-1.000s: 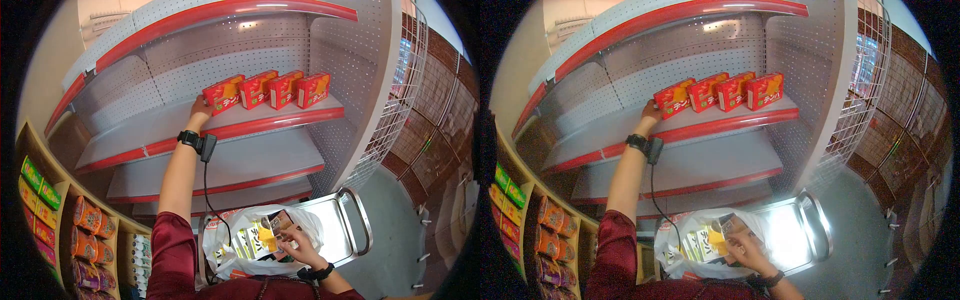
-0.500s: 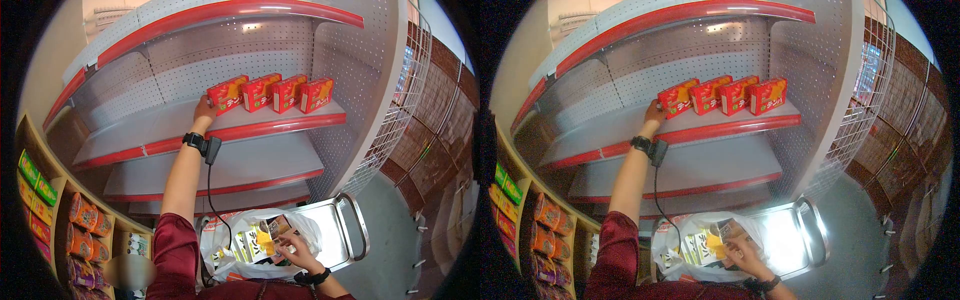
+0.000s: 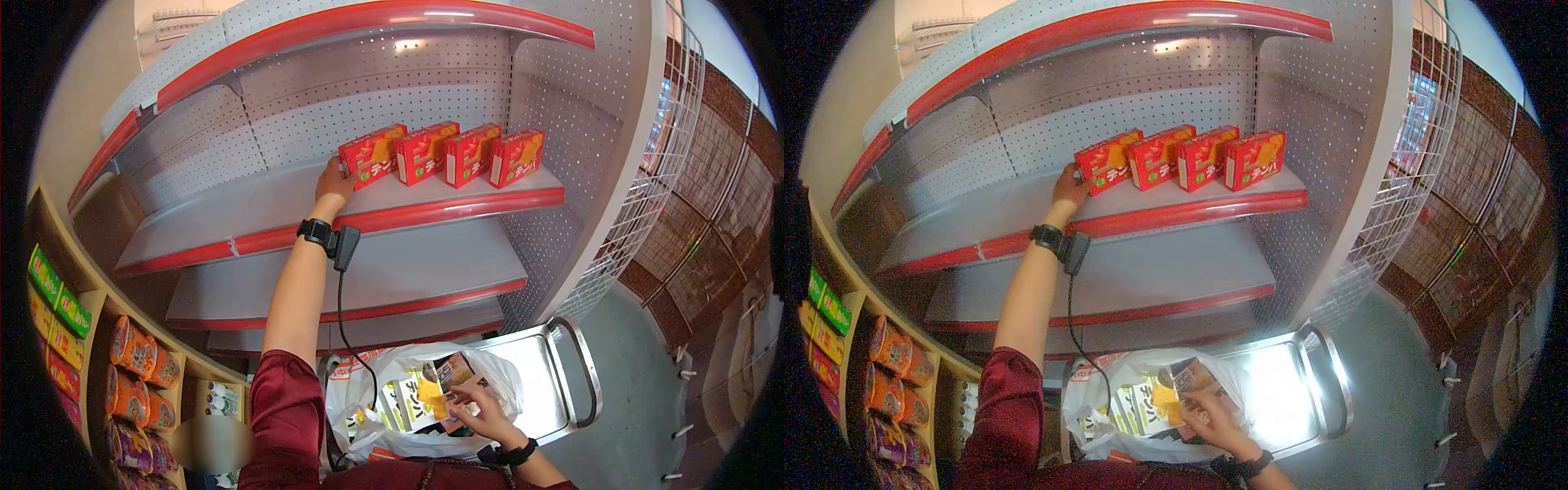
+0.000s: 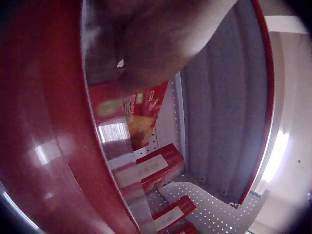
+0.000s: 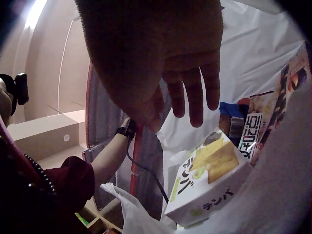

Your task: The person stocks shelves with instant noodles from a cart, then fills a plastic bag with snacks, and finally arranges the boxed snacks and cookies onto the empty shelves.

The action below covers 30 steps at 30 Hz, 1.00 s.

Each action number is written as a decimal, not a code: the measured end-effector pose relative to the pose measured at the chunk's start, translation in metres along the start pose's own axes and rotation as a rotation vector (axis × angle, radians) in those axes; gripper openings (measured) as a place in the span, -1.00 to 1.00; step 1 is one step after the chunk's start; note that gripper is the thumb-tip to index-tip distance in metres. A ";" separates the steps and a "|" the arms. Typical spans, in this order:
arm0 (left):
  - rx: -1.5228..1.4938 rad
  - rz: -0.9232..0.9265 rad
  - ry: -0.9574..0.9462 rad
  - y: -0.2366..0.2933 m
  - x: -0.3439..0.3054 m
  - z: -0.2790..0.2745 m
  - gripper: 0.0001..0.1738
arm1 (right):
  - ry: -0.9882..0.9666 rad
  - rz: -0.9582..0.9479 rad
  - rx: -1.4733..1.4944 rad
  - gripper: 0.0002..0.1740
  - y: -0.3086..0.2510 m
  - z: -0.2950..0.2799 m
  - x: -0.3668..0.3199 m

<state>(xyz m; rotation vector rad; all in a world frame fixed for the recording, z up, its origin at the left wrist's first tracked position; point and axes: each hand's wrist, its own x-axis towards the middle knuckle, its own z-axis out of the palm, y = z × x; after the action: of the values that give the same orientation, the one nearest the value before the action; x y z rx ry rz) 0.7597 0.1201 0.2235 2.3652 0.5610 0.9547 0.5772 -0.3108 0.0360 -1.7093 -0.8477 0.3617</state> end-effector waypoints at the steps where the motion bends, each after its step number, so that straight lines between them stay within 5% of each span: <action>1: 0.002 0.000 -0.005 0.000 0.000 0.000 -0.38 | 0.000 0.001 0.001 -0.58 0.001 0.000 0.000; 30: 0.173 0.026 -0.011 0.021 -0.032 -0.030 -0.37 | -0.072 -0.076 -0.078 -0.56 -0.002 -0.002 0.001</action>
<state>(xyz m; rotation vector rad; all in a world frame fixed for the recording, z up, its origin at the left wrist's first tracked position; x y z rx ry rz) 0.7205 0.0960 0.2379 2.5346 0.6332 0.9374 0.5788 -0.3113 0.0384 -1.7391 -0.9873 0.3442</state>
